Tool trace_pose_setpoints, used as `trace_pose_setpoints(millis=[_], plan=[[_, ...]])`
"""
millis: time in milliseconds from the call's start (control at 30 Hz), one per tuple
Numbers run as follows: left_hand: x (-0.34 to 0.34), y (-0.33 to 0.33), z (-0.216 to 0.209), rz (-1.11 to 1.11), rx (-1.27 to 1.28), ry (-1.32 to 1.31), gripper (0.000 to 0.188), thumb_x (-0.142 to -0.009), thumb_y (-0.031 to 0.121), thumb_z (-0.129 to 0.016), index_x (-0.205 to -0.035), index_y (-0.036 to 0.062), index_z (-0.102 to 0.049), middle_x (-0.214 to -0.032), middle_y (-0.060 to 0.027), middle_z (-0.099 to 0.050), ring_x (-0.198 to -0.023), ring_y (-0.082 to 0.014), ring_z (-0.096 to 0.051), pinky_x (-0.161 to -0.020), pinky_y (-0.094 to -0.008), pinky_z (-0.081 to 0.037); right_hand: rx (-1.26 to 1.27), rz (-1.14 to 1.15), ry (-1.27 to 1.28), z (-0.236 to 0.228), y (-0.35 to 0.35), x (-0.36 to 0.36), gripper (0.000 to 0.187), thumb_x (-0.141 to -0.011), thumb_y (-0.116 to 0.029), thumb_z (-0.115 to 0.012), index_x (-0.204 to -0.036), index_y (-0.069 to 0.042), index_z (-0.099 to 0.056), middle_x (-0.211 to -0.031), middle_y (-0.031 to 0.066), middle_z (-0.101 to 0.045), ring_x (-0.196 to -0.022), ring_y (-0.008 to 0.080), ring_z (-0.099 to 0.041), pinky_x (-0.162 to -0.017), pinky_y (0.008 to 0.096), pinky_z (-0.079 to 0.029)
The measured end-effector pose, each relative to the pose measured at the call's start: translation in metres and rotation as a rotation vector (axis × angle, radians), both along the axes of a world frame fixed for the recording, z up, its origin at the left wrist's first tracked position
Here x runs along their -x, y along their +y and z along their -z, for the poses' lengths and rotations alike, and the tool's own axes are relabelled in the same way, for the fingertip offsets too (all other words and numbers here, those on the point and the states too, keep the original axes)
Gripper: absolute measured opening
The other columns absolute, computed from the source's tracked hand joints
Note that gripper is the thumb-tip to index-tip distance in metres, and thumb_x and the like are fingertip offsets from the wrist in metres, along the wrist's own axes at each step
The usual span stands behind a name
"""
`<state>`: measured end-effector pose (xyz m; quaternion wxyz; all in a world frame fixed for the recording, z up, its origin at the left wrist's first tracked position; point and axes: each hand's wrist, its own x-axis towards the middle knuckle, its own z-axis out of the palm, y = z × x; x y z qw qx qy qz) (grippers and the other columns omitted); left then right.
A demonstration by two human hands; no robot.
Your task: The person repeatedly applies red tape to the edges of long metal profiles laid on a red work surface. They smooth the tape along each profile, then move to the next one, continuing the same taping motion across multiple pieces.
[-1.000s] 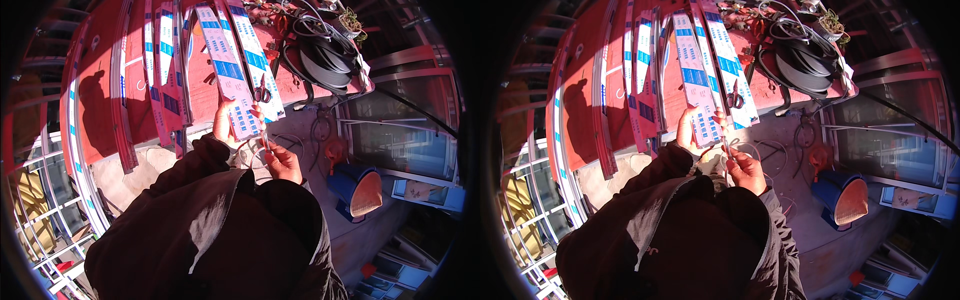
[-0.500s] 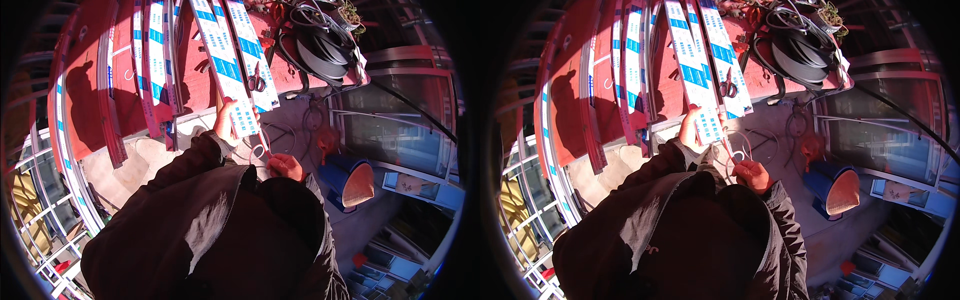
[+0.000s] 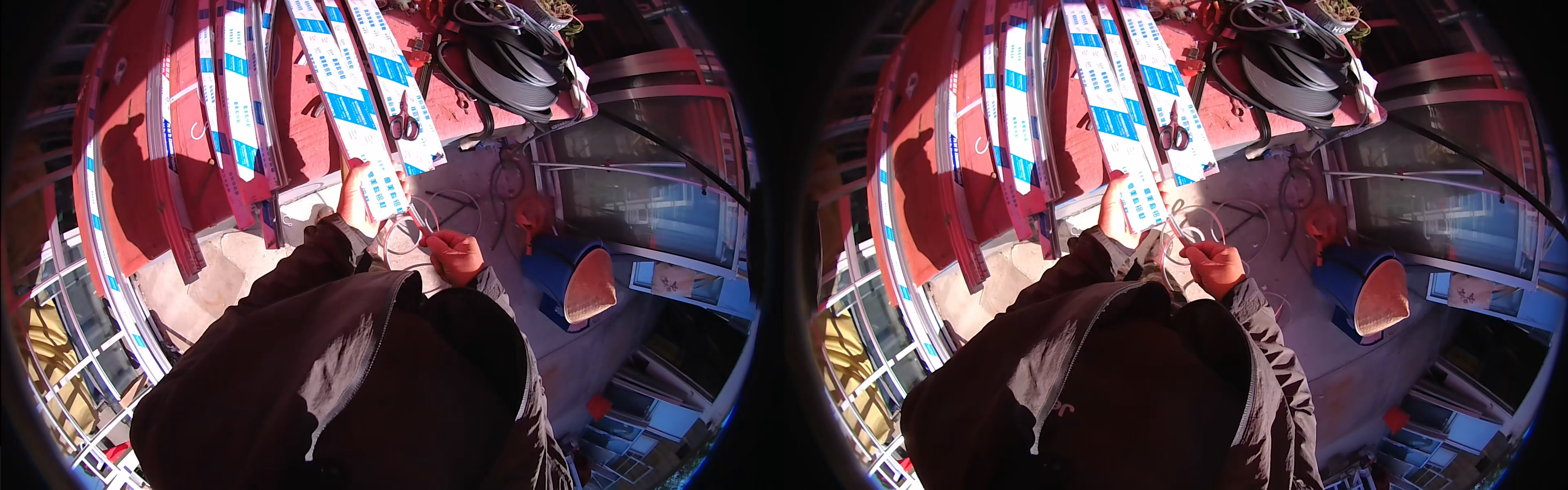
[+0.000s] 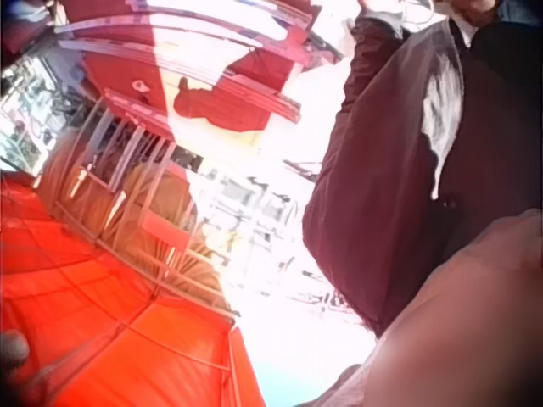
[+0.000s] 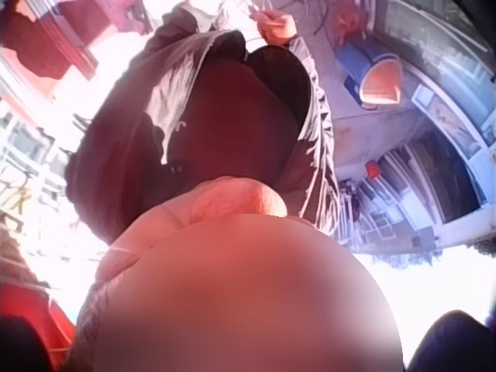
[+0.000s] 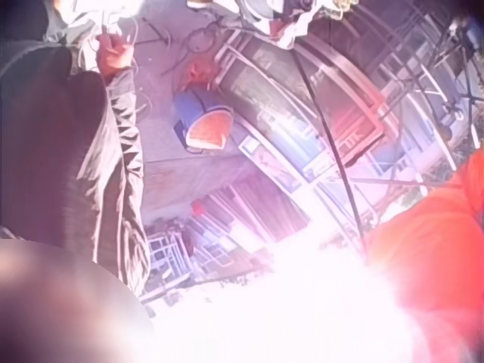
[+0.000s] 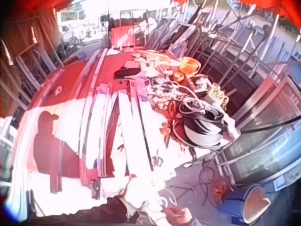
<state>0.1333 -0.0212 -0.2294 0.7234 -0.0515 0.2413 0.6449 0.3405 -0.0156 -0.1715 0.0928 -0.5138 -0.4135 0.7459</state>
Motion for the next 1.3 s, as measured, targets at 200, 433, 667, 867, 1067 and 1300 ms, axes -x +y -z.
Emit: trace_pose_setpoints(millis=[200,433,667,867,1067,1300], plan=[[-0.011,-0.005,0.000,-0.066,0.095,0.016,0.053,-0.084,0.040,-0.050,-0.115,-0.0037,-0.052,-0.099,-0.0166,-0.062,-0.091,-0.0278,-0.061,-0.083,-0.0389,-0.049,-0.127,0.084,-0.020,0.012,0.010,0.037,0.023,-0.089,-0.018,-0.057,-0.088,0.003,-0.064,-0.057,0.0009,-0.055,-0.044,0.0066,-0.046,-0.042,0.0221,-0.035],[-0.009,-0.005,0.007,-0.083,0.124,-0.014,0.050,-0.084,0.040,-0.052,-0.114,-0.0004,-0.050,-0.095,-0.0160,-0.061,-0.087,-0.0299,-0.061,-0.078,-0.0426,-0.050,0.275,-0.193,0.040,0.008,-0.003,-0.034,0.025,-0.091,-0.021,-0.051,-0.094,0.002,-0.061,-0.059,0.0062,-0.057,-0.039,0.0106,-0.045,-0.040,0.0222,-0.035],[-0.012,-0.014,-0.003,-0.042,0.181,-0.024,0.051,-0.085,0.040,-0.051,-0.115,-0.0012,-0.051,-0.098,-0.0163,-0.063,-0.089,-0.0293,-0.062,-0.080,-0.0422,-0.050,0.195,-0.048,0.131,-0.002,0.007,0.017,0.024,-0.092,-0.019,-0.050,-0.096,0.002,-0.060,-0.062,0.0055,-0.057,-0.043,0.0090,-0.047,-0.042,0.0221,-0.037],[-0.011,-0.018,0.009,-0.056,0.131,-0.039,0.052,-0.083,0.042,-0.053,-0.115,0.0013,-0.048,-0.099,-0.0169,-0.061,-0.091,-0.0311,-0.061,-0.080,-0.0433,-0.049,0.217,-0.157,-0.039,-0.018,0.005,0.008,0.024,-0.092,-0.020,-0.050,-0.092,0.001,-0.060,-0.059,0.0032,-0.056,-0.042,0.0074,-0.044,-0.039,0.0222,-0.033],[-0.009,-0.019,0.002,-0.048,0.132,-0.020,0.051,-0.084,0.041,-0.052,-0.115,0.0003,-0.051,-0.098,-0.0168,-0.062,-0.088,-0.0300,-0.062,-0.078,-0.0425,-0.050,0.191,-0.168,0.108,-0.003,-0.015,-0.026,0.025,-0.091,-0.020,-0.051,-0.098,0.002,-0.061,-0.063,0.0045,-0.058,-0.047,0.0088,-0.049,-0.047,0.0213,-0.038],[-0.015,-0.021,0.000,-0.081,0.134,-0.044,0.052,-0.086,0.042,-0.049,-0.115,-0.0017,-0.053,-0.095,-0.0148,-0.064,-0.085,-0.0273,-0.063,-0.077,-0.0401,-0.050,0.105,-0.049,0.073,0.007,0.005,0.026,0.027,-0.092,-0.022,-0.049,-0.096,0.003,-0.059,-0.057,0.0038,-0.054,-0.037,0.0090,-0.042,-0.038,0.0231,-0.033]])
